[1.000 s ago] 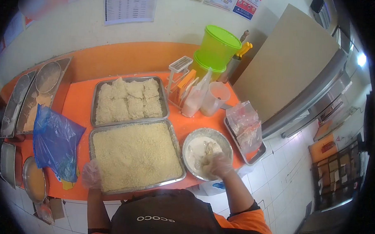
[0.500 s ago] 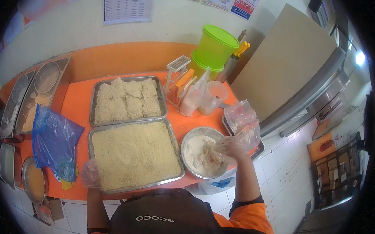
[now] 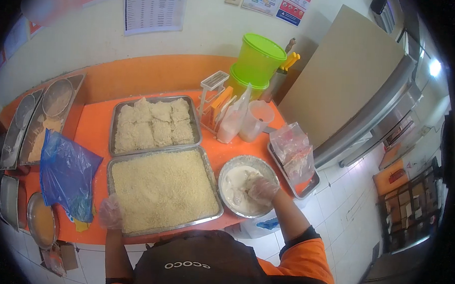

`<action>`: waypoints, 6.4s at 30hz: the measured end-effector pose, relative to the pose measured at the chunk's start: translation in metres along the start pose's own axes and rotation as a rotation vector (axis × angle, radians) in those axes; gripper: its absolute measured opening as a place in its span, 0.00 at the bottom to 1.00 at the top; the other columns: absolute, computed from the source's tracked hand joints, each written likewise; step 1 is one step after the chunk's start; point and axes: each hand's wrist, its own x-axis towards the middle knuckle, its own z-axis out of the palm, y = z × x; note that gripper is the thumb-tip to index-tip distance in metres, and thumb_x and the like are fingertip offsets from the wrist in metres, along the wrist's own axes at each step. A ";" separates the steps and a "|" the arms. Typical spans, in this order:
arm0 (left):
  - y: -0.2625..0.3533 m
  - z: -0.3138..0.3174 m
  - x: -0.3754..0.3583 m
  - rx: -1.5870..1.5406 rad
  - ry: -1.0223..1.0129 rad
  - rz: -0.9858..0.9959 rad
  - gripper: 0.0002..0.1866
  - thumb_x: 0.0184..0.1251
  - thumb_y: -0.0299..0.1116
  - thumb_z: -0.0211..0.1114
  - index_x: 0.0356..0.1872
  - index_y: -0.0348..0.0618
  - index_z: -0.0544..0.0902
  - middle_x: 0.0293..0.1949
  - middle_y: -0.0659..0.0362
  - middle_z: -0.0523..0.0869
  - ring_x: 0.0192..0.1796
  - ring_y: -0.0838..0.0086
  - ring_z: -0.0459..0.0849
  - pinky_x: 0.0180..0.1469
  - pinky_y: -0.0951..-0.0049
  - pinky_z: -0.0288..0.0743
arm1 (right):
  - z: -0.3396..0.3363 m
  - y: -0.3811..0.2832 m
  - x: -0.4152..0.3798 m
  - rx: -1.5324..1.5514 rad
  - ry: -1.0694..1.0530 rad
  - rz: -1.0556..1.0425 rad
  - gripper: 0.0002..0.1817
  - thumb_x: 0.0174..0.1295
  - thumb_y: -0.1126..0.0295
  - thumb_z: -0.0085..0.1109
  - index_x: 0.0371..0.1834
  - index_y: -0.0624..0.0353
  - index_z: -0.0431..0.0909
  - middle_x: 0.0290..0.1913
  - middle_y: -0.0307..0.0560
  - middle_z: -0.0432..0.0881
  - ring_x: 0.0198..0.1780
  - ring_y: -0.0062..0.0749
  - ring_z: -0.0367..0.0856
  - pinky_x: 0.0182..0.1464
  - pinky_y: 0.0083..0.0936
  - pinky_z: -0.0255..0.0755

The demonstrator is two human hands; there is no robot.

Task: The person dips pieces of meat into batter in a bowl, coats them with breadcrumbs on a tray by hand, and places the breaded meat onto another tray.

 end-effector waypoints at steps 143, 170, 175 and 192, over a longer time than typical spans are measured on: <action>0.176 -0.025 0.003 -0.363 -0.675 0.390 0.32 0.50 0.38 0.66 0.58 0.39 0.69 0.54 0.43 0.73 0.54 0.50 0.74 0.54 0.61 0.70 | -0.027 -0.075 -0.050 0.847 0.779 0.425 0.21 0.57 0.62 0.56 0.55 0.48 0.73 0.55 0.51 0.75 0.57 0.49 0.72 0.60 0.40 0.64; 0.331 0.062 0.013 0.438 -0.655 0.912 0.40 0.60 0.52 0.48 0.69 0.38 0.52 0.72 0.47 0.48 0.74 0.58 0.44 0.69 0.43 0.35 | -0.043 -0.069 -0.077 0.738 0.816 0.249 0.16 0.58 0.60 0.56 0.49 0.49 0.78 0.53 0.48 0.78 0.56 0.46 0.73 0.60 0.38 0.64; 0.311 0.085 0.034 0.127 -0.433 0.832 0.39 0.61 0.50 0.47 0.69 0.36 0.52 0.72 0.47 0.44 0.75 0.59 0.39 0.70 0.45 0.31 | -0.039 -0.070 -0.069 0.704 0.846 0.377 0.14 0.54 0.64 0.58 0.43 0.49 0.81 0.52 0.49 0.78 0.55 0.45 0.75 0.58 0.39 0.66; 0.273 0.056 0.062 0.375 -0.663 0.658 0.33 0.60 0.44 0.50 0.64 0.35 0.62 0.62 0.41 0.65 0.66 0.57 0.63 0.66 0.61 0.53 | -0.047 -0.072 -0.083 1.073 0.885 0.404 0.17 0.59 0.58 0.54 0.46 0.55 0.79 0.46 0.50 0.81 0.48 0.45 0.77 0.52 0.36 0.68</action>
